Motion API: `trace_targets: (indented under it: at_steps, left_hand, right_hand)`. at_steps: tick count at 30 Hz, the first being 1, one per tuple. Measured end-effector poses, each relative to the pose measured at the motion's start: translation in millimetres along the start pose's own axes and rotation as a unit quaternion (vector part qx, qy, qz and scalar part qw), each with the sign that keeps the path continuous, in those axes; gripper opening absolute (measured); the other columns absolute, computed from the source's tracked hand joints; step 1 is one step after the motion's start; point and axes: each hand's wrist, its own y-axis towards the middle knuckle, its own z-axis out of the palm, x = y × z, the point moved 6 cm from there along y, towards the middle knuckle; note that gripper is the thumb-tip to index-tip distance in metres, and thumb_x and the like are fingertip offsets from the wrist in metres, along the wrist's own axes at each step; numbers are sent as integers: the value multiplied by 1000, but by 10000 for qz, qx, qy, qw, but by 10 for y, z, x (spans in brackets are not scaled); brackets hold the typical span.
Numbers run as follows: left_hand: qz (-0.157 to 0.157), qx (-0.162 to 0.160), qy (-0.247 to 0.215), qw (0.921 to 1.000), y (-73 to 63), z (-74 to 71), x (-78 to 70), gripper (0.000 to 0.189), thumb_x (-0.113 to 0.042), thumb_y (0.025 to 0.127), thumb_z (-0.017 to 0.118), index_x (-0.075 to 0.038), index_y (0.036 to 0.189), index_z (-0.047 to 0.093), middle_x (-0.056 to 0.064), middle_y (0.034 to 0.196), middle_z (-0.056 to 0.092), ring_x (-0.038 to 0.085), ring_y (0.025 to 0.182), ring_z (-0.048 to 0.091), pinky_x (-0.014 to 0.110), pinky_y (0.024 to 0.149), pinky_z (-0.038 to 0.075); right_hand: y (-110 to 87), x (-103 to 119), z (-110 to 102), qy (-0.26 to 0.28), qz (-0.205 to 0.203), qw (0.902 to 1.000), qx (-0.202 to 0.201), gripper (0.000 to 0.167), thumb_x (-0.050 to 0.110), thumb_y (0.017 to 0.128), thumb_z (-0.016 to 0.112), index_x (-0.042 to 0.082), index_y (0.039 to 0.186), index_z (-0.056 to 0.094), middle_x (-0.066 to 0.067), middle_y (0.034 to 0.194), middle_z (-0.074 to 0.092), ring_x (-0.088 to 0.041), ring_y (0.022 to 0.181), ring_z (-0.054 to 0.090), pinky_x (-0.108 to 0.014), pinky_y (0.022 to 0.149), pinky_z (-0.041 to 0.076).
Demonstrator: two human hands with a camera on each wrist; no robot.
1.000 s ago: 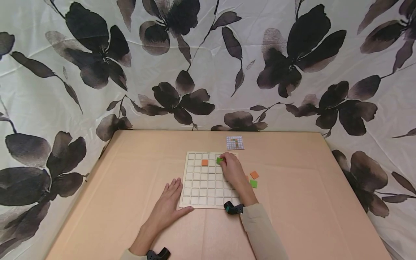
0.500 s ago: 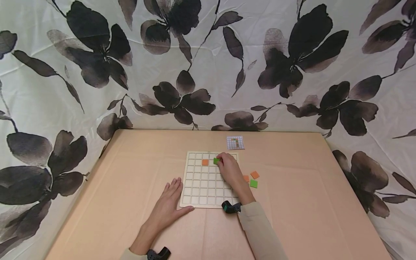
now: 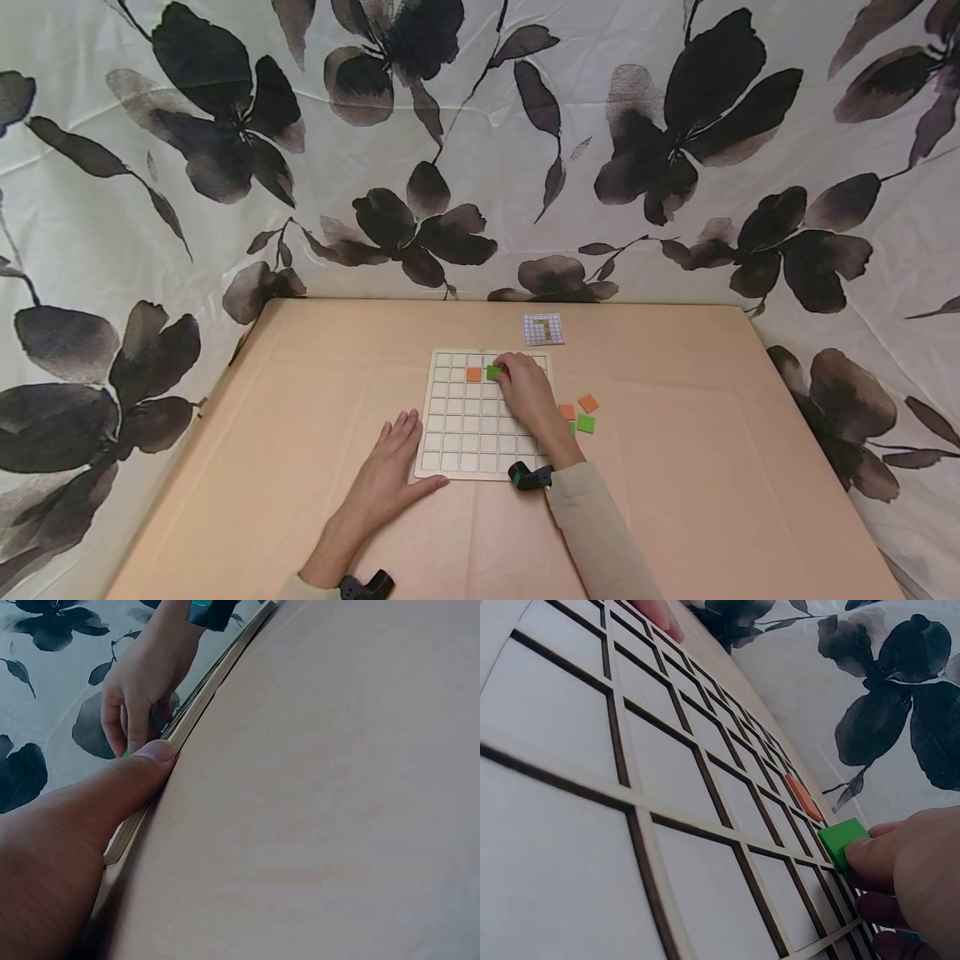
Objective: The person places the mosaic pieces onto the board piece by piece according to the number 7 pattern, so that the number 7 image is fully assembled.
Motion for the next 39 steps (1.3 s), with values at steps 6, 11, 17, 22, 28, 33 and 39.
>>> trace_targets:
  at_steps: [6, 11, 17, 22, 28, 33, 39]
  left_hand:
    - [-14, 5, 14, 10000, 1, 2, -2, 103, -69, 82, 66, 2, 151, 40, 16, 162, 33, 28, 154, 25, 43, 131, 17]
    - [-38, 34, 15, 10000, -1, -3, -8, 103, -70, 82, 66, 2, 151, 40, 16, 162, 33, 28, 155, 25, 43, 131, 17]
    - [-63, 72, 9, 10000, 4, -3, -4, 103, -70, 82, 65, 2, 151, 39, 16, 163, 32, 28, 155, 24, 43, 131, 17]
    - [-31, 6, 27, 10000, 8, -4, -6, 103, -70, 82, 66, 2, 151, 40, 16, 162, 33, 28, 155, 25, 44, 131, 18]
    - [26, -105, 17, 9999, 6, -3, -2, 103, -70, 81, 67, 2, 150, 41, 17, 161, 35, 30, 154, 28, 46, 130, 21]
    - [7, -56, 32, 10000, 7, -4, -1, 104, -70, 82, 66, 2, 151, 40, 17, 162, 34, 30, 154, 27, 45, 130, 20]
    - [13, -40, 41, 10000, 5, -7, -1, 103, -70, 82, 66, 2, 151, 40, 17, 162, 34, 29, 154, 26, 45, 130, 19]
  right_hand:
    - [0, 12, 0, -48, -135, 9999, -58, 14, 11, 97, 65, 9, 110, 70, -5, 92, 66, -18, 82, 56, -32, 70, 50]
    - [3, -4, 22, -158, -150, 9997, -60, 14, 13, 98, 65, 11, 110, 71, -4, 92, 66, -18, 82, 55, -31, 69, 49]
    - [2, -2, 31, -296, -148, 9994, -86, 17, 16, 98, 65, 12, 112, 73, -5, 99, 68, -20, 89, 59, -37, 74, 54]
    - [0, 4, 35, -412, -203, 9989, -102, 18, 17, 97, 66, 12, 113, 75, -6, 104, 69, -24, 96, 63, -42, 79, 56]
    - [0, 24, 32, -521, -290, 9982, -82, 20, 18, 97, 67, 11, 113, 76, -6, 101, 68, -25, 93, 62, -40, 75, 55]
    - [-17, 43, 23, -517, -482, 9973, -200, 20, 15, 95, 68, 9, 112, 78, -6, 98, 67, -25, 90, 62, -41, 73, 54]
    - [-29, 39, 24, -497, -552, 9969, -258, 19, 14, 95, 69, 9, 111, 78, -6, 98, 66, -25, 89, 61, -40, 72, 53]
